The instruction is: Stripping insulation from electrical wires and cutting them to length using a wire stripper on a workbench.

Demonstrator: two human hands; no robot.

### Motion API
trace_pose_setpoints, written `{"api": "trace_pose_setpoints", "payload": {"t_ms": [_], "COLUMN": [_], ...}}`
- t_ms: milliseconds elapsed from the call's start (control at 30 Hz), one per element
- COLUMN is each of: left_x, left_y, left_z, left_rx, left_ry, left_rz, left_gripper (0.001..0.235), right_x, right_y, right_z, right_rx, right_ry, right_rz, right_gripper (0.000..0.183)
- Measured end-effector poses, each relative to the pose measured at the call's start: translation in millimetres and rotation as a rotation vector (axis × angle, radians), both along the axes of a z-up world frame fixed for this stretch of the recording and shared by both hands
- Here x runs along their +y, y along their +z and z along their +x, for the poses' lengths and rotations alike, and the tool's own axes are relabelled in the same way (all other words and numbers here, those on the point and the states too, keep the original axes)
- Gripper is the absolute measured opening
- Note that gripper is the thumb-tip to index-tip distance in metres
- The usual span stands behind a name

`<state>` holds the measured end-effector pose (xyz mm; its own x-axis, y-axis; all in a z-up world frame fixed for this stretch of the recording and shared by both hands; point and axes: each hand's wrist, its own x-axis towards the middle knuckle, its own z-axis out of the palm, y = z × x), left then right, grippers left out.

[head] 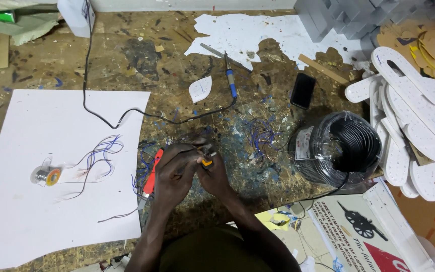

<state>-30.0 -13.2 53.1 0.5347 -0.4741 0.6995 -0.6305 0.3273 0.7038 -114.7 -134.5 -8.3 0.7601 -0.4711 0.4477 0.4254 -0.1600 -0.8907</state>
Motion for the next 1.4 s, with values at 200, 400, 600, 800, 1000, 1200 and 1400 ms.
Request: {"api": "trace_pose_setpoints", "payload": {"t_ms": [200,400,600,800,1000,1200,1400], "left_x": [0.7,9.1,-9.5,-28.6,-48.9,-47.2,-42.9], "left_y": [6.5,7.0,14.1,8.2,-31.6,-28.7,-27.0], "left_z": [-5.6,-7.7,-15.8,2.4,25.6,52.6,28.4], "left_rx": [-0.09,-0.12,0.334,0.448,0.538,1.043,0.888], "left_ry": [-0.009,0.306,0.142,-0.154,-0.073,-0.195,0.086], "left_rz": [-0.043,-0.005,-0.01,-0.309,-0.437,-0.804,-0.228], "left_gripper": [0.016,0.006,0.018,0.018,0.03,0.023,0.009], "right_x": [-5.4,-0.7,7.3,20.6,33.7,0.5,14.9], "right_y": [-21.9,-31.3,-21.6,1.6,35.9,-52.1,-80.1], "right_z": [3.5,4.4,4.5,13.4,26.5,45.2,18.3], "right_rx": [-0.118,-0.038,0.135,0.168,0.272,0.357,0.344], "right_ry": [-0.042,-0.131,-0.14,-0.05,-0.122,-0.478,-0.572], "right_rz": [-0.018,-0.026,-0.066,0.125,0.119,1.105,0.438], "right_gripper": [0.035,0.021,0.011,0.008,0.016,0.021,0.016]}}
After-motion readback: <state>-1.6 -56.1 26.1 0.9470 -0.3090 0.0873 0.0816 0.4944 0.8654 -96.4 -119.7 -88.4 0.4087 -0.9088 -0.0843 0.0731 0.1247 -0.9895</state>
